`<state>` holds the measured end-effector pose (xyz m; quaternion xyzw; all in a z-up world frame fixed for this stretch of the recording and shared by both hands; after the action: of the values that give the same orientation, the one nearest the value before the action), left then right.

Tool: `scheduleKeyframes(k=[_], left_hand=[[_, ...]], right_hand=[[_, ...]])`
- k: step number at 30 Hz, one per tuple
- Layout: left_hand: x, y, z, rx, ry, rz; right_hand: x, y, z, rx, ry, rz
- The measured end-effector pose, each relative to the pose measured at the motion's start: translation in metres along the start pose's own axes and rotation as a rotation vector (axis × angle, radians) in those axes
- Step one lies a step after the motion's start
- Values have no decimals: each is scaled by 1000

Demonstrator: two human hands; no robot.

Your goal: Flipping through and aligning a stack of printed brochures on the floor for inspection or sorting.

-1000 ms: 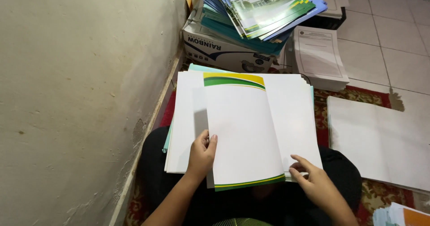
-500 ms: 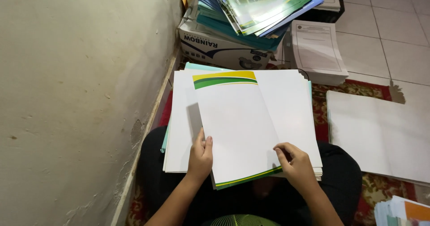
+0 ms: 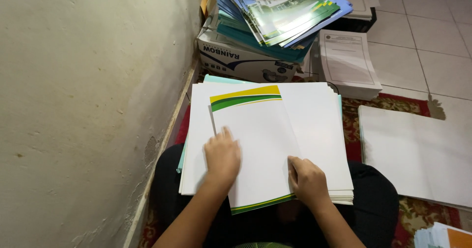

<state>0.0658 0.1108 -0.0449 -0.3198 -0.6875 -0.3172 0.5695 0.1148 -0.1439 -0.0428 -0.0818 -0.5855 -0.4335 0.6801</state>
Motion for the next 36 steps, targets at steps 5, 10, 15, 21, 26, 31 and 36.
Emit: scheduleKeyframes(k=[5, 10, 15, 21, 26, 31, 36], left_hand=[[7, 25, -119, -622, -395, -233], [-21, 41, -143, -708, -223, 30], [-28, 38, -140, -686, -130, 179], [-29, 44, -142, -680, -203, 177], [-30, 44, -141, -669, -209, 163], [-34, 43, -141, -668, -210, 173], [-29, 44, -140, -667, -199, 165]], right_hand=[[0, 0, 1, 0, -17, -6], [-1, -2, -1, 3, 13, -2], [0, -5, 1, 6, 18, -10], [2, 0, 0, -23, 35, 11], [1, -6, -7, -127, -188, -63], [-3, 0, -5, -135, -188, 52], [-16, 7, -10, -146, -194, 244]])
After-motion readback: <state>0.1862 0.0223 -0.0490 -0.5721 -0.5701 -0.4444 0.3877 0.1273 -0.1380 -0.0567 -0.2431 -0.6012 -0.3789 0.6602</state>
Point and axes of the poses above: each hand's wrist, its own y-axis towards the middle knuckle, its own x-axis out of the back of the hand, z = x × y, the point moved 6 cm from there along y, towards the middle knuckle, and after that the axes turned 3 degrees about x, right-handed, at the moved point
